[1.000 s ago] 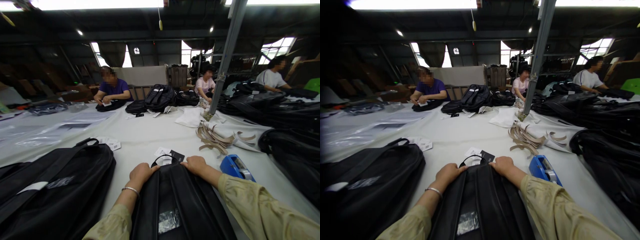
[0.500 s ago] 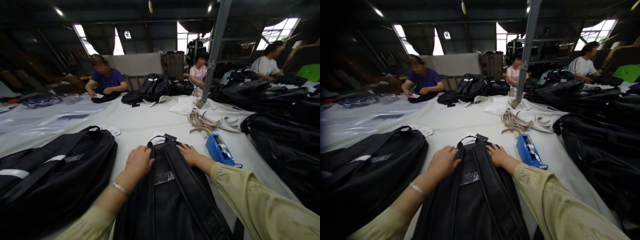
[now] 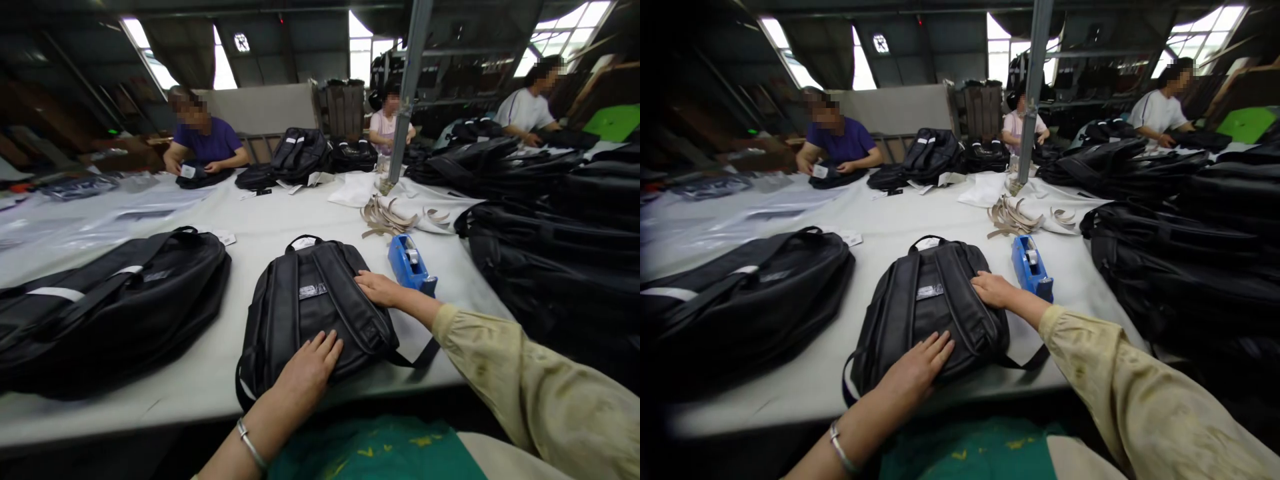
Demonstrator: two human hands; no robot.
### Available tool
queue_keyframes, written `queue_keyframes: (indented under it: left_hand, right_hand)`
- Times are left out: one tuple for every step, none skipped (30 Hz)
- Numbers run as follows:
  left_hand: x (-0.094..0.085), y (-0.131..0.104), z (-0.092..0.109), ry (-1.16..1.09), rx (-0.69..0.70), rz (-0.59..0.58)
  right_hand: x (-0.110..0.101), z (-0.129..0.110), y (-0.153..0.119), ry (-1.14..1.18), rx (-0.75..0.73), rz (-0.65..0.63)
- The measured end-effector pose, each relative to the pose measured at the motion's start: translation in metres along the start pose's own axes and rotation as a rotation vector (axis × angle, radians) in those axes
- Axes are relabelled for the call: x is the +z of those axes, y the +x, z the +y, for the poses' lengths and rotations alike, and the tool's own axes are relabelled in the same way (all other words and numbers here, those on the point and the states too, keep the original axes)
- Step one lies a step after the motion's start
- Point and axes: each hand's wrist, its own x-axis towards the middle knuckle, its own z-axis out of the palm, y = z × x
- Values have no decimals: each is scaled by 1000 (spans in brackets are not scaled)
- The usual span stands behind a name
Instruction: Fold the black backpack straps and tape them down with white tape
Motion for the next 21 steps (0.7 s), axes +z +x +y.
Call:
queue_keyframes:
  left_hand:
    - [-6, 8, 0, 8, 4, 10]
    - [-10, 15, 1, 18, 11, 28]
    - [-12, 20, 2, 28, 22, 56]
    - [-13, 24, 3, 35, 33, 87]
    - [-13, 26, 3, 37, 46, 115]
    - [-12, 25, 3, 40, 54, 133]
    - [-10, 22, 2, 49, 53, 143]
    - [-9, 17, 1, 65, 37, 149]
    - [-8, 10, -2, 88, 3, 153]
    - [-6, 2, -5, 115, -44, 157]
    - [-6, -7, -9, 144, -102, 164]
    - [-5, -15, -13, 170, -169, 174]
    - [-4, -23, -17, 189, -229, 181]
    - [-4, -30, -21, 202, -276, 187]
    - [-3, -35, -25, 210, -306, 188]
    - [-2, -39, -28, 215, -321, 186]
    - [-1, -42, -30, 218, -323, 185]
    - [-1, -43, -32, 222, -313, 187]
    - [0, -44, -34, 228, -299, 193]
    - [1, -45, -35, 235, -285, 204]
    - [2, -45, -36, 241, -269, 220]
  right_hand:
    - [-9, -4, -8, 15, -8, 64]
    - [-17, -10, -16, 29, -41, 148]
    - [-22, -18, -26, 36, -109, 231]
    - [-24, -26, -35, 29, -218, 285]
    - [-23, -34, -43, 0, -361, 290]
    - [-20, -42, -49, -53, -513, 236]
    - [-15, -48, -54, -129, -635, 136]
    - [-9, -52, -57, -216, -704, 34]
    - [-3, -54, -58, -302, -720, -42]
    - [2, -54, -58, -375, -697, -85]
    - [6, -53, -57, -430, -658, -97]
    - [7, -51, -56, -468, -625, -94]
    - [5, -48, -55, -493, -609, -90]
    - [3, -46, -55, -513, -603, -88]
    - [-1, -44, -54, -536, -595, -90]
    - [-4, -44, -55, -564, -583, -96]
    - [-7, -44, -55, -600, -569, -106]
    - [-8, -44, -56, -641, -556, -112]
    - [-7, -45, -56, -687, -544, -109]
    - [-4, -45, -56, -732, -540, -93]
    - [0, -45, -55, -773, -543, -67]
